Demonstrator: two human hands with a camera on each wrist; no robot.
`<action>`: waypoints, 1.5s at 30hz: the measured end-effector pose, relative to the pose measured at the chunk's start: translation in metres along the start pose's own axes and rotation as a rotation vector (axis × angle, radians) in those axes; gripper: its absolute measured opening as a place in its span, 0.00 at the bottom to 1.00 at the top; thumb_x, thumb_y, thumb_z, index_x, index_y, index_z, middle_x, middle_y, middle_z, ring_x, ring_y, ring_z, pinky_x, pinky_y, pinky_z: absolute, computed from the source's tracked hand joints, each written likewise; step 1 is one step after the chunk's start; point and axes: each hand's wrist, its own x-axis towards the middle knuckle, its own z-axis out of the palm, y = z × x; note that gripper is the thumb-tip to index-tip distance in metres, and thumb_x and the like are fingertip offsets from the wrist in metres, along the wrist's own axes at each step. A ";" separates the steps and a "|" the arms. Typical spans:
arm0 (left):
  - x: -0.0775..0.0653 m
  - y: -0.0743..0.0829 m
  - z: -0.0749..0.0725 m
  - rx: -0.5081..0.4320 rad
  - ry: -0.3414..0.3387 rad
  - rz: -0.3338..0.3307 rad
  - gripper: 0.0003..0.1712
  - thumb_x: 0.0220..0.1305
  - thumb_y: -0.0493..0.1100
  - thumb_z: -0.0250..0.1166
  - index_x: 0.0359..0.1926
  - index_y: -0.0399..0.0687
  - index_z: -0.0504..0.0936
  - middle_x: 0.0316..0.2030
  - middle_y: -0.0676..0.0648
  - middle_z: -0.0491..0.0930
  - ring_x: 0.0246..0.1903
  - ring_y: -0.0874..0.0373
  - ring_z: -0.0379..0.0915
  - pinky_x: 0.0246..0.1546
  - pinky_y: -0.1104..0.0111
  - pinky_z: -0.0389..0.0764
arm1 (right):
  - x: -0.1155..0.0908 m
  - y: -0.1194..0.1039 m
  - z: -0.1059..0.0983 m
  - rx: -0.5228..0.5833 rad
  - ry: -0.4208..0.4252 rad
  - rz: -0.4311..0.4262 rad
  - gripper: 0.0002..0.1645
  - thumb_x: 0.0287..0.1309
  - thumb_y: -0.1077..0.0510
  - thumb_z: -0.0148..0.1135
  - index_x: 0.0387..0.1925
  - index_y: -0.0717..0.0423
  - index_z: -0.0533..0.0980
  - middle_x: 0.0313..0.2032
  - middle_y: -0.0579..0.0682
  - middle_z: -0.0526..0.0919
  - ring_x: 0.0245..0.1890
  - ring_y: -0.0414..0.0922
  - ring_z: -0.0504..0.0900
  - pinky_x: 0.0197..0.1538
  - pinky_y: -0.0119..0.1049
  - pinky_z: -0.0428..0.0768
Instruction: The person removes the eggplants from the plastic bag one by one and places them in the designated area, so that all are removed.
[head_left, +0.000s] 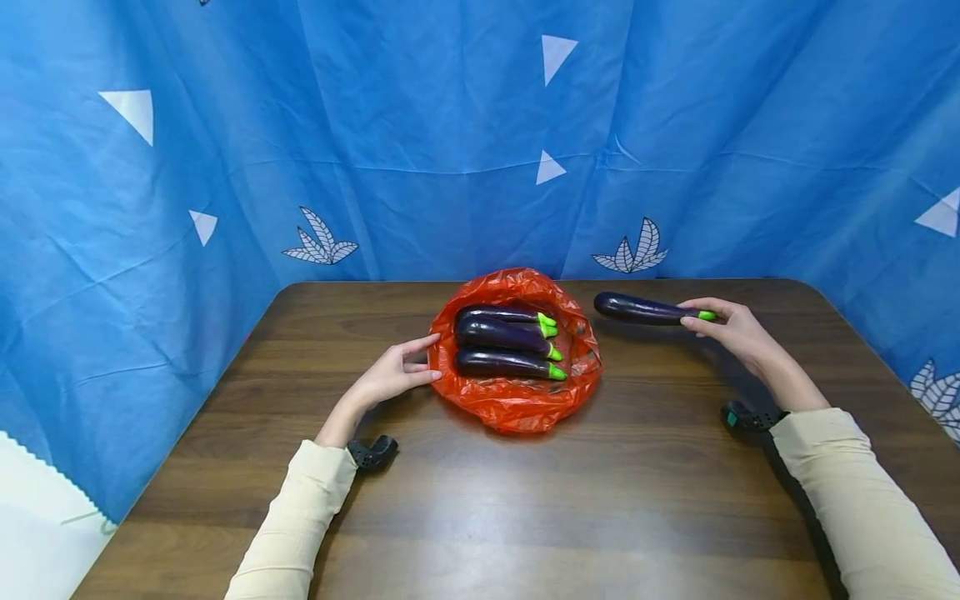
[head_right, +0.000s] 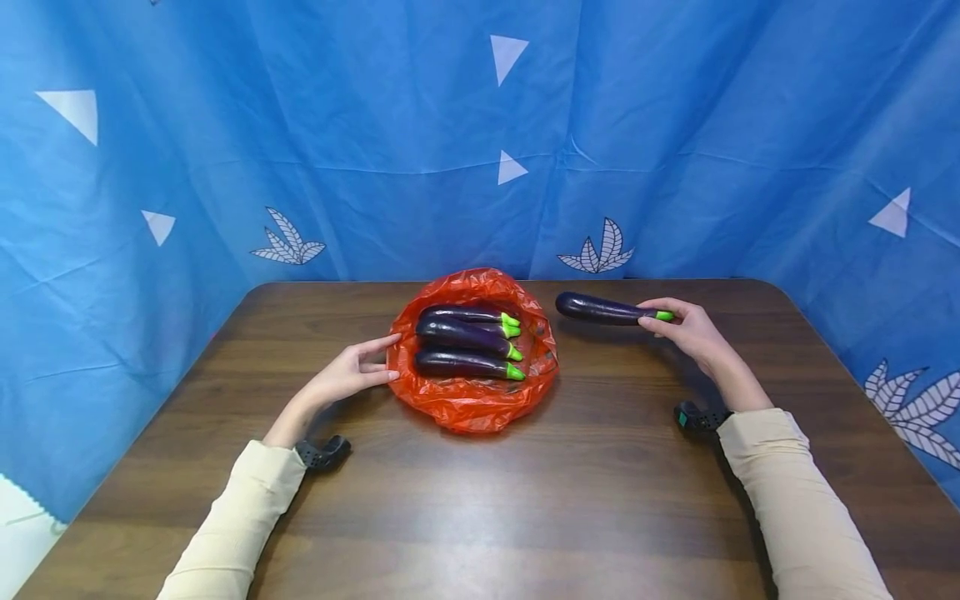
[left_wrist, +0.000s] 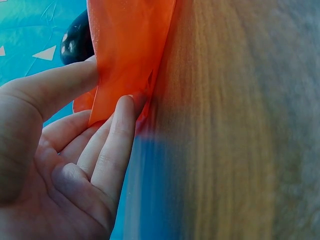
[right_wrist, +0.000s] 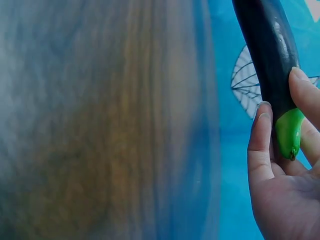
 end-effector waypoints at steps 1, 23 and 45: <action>0.000 0.000 0.000 -0.002 0.000 0.005 0.38 0.60 0.36 0.65 0.69 0.37 0.58 0.64 0.32 0.59 0.51 0.43 0.72 0.47 0.63 0.75 | 0.002 0.002 0.000 -0.008 -0.010 0.003 0.33 0.62 0.45 0.57 0.60 0.65 0.67 0.51 0.58 0.68 0.43 0.51 0.71 0.44 0.33 0.74; -0.001 -0.002 0.002 -0.018 -0.003 0.017 0.38 0.60 0.34 0.64 0.68 0.34 0.58 0.64 0.31 0.58 0.52 0.42 0.72 0.47 0.63 0.75 | 0.020 0.019 -0.003 -0.066 -0.131 0.050 0.37 0.64 0.42 0.53 0.61 0.68 0.64 0.61 0.69 0.60 0.57 0.65 0.57 0.56 0.62 0.58; 0.000 -0.001 0.001 -0.010 -0.008 0.015 0.38 0.60 0.34 0.64 0.68 0.35 0.58 0.65 0.33 0.58 0.52 0.43 0.72 0.47 0.64 0.75 | 0.017 0.018 -0.004 -0.078 -0.107 -0.017 0.32 0.66 0.47 0.54 0.60 0.68 0.65 0.59 0.70 0.63 0.56 0.64 0.61 0.57 0.63 0.58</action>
